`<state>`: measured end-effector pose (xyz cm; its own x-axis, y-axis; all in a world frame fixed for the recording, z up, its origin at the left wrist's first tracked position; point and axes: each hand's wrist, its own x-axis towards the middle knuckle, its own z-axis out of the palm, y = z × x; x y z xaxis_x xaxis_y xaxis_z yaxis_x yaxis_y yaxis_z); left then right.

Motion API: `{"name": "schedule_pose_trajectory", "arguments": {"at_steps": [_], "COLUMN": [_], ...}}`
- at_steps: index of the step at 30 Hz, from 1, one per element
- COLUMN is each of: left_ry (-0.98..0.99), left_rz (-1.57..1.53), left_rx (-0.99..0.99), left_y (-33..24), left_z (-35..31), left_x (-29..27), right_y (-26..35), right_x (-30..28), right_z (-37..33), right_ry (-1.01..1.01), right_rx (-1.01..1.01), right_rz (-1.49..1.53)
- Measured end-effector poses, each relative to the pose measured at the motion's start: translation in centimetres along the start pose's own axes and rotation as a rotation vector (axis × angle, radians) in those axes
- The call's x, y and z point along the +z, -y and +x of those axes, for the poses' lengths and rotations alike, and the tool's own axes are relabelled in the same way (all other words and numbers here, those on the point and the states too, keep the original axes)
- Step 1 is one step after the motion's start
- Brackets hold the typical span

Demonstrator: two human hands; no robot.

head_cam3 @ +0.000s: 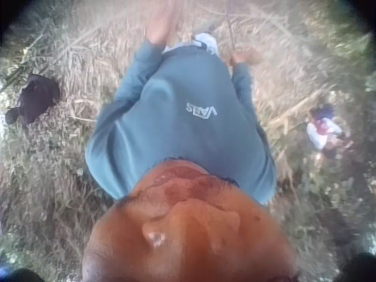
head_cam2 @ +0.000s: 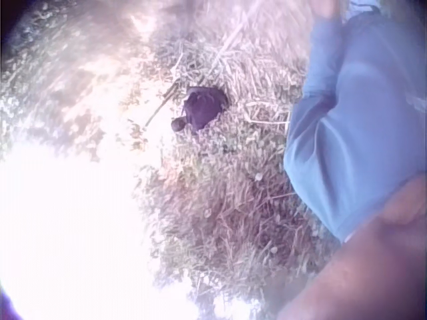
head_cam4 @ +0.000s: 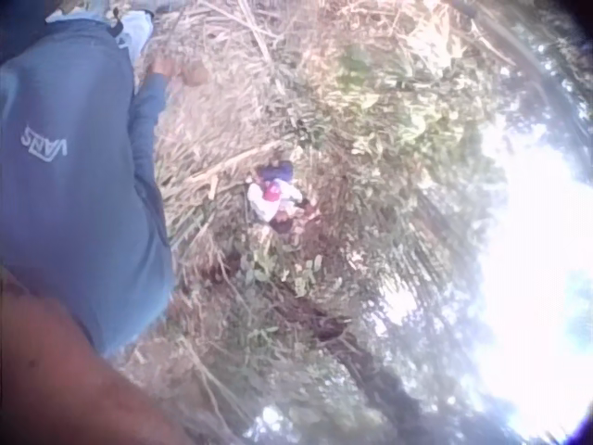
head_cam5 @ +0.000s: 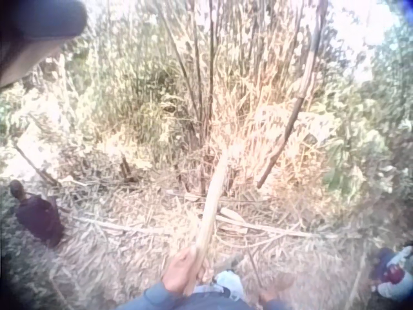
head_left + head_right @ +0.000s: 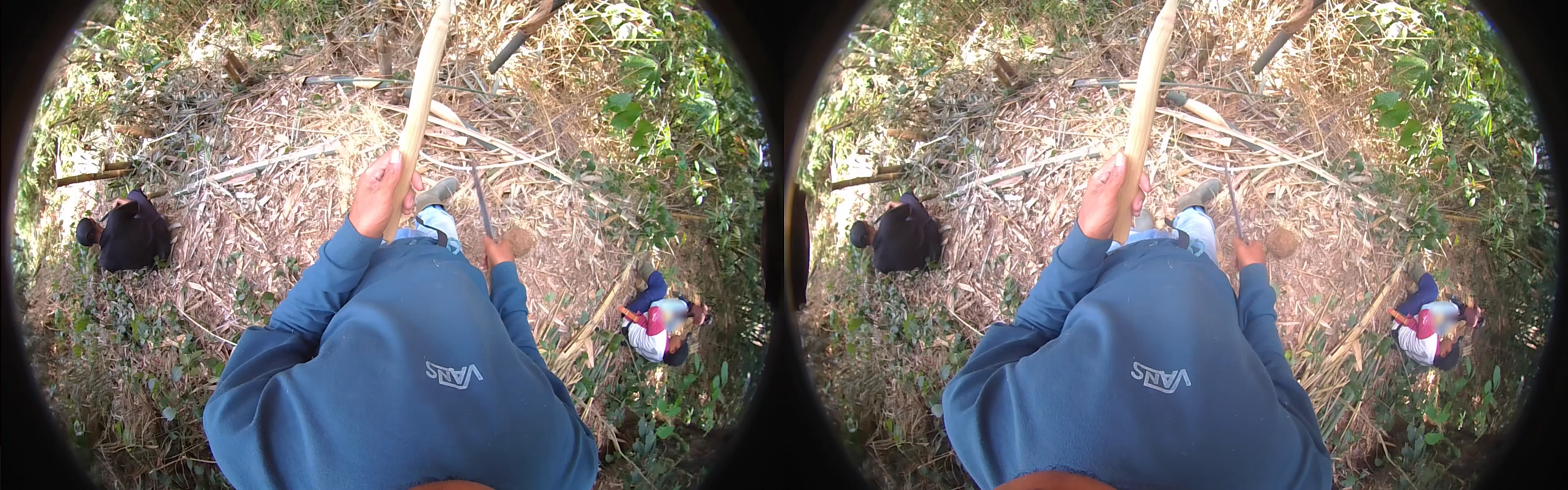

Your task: The person uses a machete to repeatedly scrape and sharpen a long, thin wooden stick held in the left hand. The person rotates the stick to work on different sides while standing in a wooded area.

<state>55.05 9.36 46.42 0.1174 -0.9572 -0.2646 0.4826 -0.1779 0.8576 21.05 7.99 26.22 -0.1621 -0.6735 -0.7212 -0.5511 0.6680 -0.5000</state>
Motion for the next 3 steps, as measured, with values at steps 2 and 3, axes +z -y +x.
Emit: {"name": "schedule_pose_trajectory", "arguments": {"at_steps": [2,3], "left_ry": [0.054,0.083], "left_rz": [-0.146,-0.226], "left_rx": [-0.002,0.009], "left_y": [-0.44,-0.64], "left_z": [-0.19,-0.43], "left_x": [-0.16,-0.3], "right_y": [-2.23,-1.85], "right_x": [0.15,-0.04], "right_z": [0.19,1.11], "right_ry": [0.055,0.056], "right_rx": [0.096,0.077], "right_rz": [-0.323,-0.335]}}
